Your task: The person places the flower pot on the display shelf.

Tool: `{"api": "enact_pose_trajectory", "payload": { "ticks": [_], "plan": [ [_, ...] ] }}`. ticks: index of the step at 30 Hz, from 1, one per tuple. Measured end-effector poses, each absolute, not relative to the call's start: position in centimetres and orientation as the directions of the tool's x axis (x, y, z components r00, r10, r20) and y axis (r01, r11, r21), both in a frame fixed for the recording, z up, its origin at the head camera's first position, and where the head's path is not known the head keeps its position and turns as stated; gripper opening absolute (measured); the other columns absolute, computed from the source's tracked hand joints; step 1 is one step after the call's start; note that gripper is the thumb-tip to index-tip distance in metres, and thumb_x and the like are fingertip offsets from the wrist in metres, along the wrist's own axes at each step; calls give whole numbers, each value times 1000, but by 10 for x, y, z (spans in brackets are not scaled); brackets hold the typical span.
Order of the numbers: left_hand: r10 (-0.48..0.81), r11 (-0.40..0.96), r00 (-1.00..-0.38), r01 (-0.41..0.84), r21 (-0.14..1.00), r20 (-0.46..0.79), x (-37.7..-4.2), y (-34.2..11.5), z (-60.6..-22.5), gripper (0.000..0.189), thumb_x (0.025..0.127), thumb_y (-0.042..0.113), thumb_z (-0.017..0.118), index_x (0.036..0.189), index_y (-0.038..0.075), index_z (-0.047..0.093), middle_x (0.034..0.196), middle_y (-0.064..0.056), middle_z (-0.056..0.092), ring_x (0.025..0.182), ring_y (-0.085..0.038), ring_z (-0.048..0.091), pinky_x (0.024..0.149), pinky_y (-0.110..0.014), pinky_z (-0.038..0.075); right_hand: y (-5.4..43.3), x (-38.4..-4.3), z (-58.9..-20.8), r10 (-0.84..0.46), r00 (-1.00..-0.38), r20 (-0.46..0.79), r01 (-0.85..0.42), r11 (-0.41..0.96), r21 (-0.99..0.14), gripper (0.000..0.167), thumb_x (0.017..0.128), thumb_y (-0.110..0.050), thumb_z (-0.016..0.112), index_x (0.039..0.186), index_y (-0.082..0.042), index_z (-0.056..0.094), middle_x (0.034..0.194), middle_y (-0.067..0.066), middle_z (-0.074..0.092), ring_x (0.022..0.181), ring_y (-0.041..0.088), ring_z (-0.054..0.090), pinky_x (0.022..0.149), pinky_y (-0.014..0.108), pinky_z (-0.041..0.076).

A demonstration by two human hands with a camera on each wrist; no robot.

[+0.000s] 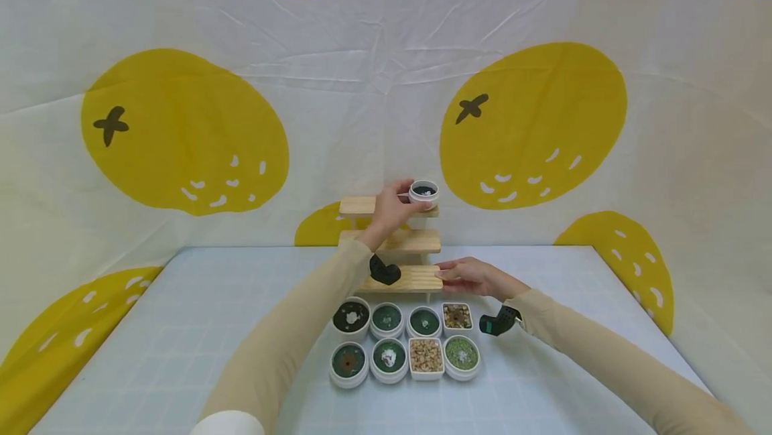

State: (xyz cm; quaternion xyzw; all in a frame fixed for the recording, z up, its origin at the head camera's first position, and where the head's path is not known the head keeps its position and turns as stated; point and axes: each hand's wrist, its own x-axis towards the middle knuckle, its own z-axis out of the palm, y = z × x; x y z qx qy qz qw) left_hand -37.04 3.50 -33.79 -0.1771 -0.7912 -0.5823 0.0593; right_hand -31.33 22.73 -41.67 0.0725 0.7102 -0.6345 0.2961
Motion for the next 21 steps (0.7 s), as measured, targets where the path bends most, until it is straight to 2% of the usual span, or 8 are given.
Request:
{"api": "enact_pose_trajectory", "payload": {
  "ticks": [9,21],
  "plan": [
    [164,222,-941,327,918,296,-362,29,-340,64,80,14,77,137,5,48,136,-17,53,111,-30,63,90,-34,56,223,-310,-416,-270,-821,-503,471,177,-864,52,97,-8,54,145,4,36,93,6,64,75,10,65,71,20,57],
    [153,199,-939,335,921,308,-346,17,-338,63,81,12,75,138,7,48,140,-16,51,117,-32,59,92,-38,55,225,-309,-416,-256,-834,-488,447,204,-871,53,97,-9,54,145,4,35,94,5,64,75,9,63,70,19,57]
  ]
}}
